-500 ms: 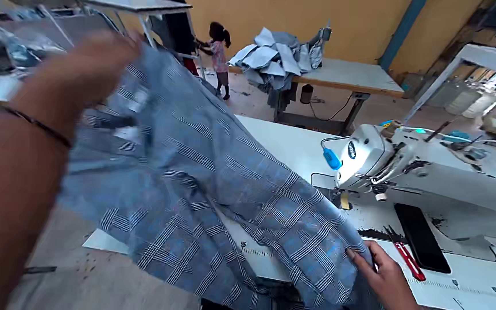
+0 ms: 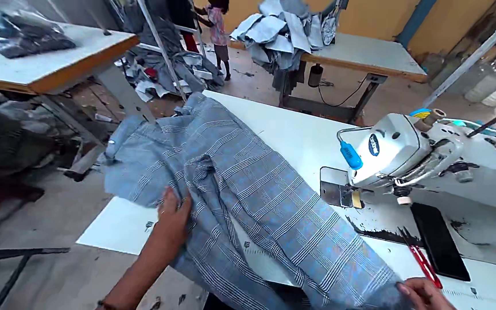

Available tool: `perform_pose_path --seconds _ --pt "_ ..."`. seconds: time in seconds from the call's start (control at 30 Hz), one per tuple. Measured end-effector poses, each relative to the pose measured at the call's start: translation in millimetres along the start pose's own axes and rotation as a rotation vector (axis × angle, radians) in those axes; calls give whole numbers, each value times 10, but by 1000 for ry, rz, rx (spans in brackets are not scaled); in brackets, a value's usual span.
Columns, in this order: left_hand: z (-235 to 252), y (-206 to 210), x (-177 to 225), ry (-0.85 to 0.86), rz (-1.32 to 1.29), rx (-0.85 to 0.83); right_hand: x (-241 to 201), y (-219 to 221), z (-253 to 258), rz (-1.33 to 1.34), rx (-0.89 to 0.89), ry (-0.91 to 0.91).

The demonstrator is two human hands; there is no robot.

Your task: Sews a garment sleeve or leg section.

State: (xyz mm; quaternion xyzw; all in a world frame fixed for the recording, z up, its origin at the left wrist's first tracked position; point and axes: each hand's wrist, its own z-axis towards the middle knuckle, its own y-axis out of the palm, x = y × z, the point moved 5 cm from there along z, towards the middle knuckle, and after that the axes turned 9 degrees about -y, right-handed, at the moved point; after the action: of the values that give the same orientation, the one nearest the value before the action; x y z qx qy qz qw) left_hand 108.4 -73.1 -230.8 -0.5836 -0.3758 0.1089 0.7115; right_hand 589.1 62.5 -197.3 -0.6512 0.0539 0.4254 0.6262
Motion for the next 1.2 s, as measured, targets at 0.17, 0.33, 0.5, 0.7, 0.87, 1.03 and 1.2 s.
perform_pose_path --seconds 0.17,0.33,0.5,0.7,0.87,1.03,1.2 --pt "867 -295 -537 338 21 -84 -157 -240 89 136 110 -58" --pt "646 -756 576 429 -26 216 -475 -208 243 198 86 -138" --pt "-316 118 2319 1009 -556 -409 -1080 -83 505 409 117 -470" --pt "-92 -382 2283 1095 -620 -307 -792 -262 495 313 -191 -472" --pt "219 -1086 1811 981 -333 53 -742 -34 765 65 -137 -484" --pt "753 -932 1264 698 75 171 -578 306 1094 -78 208 -259" --pt "214 -653 760 774 -43 251 -119 455 567 114 195 42"
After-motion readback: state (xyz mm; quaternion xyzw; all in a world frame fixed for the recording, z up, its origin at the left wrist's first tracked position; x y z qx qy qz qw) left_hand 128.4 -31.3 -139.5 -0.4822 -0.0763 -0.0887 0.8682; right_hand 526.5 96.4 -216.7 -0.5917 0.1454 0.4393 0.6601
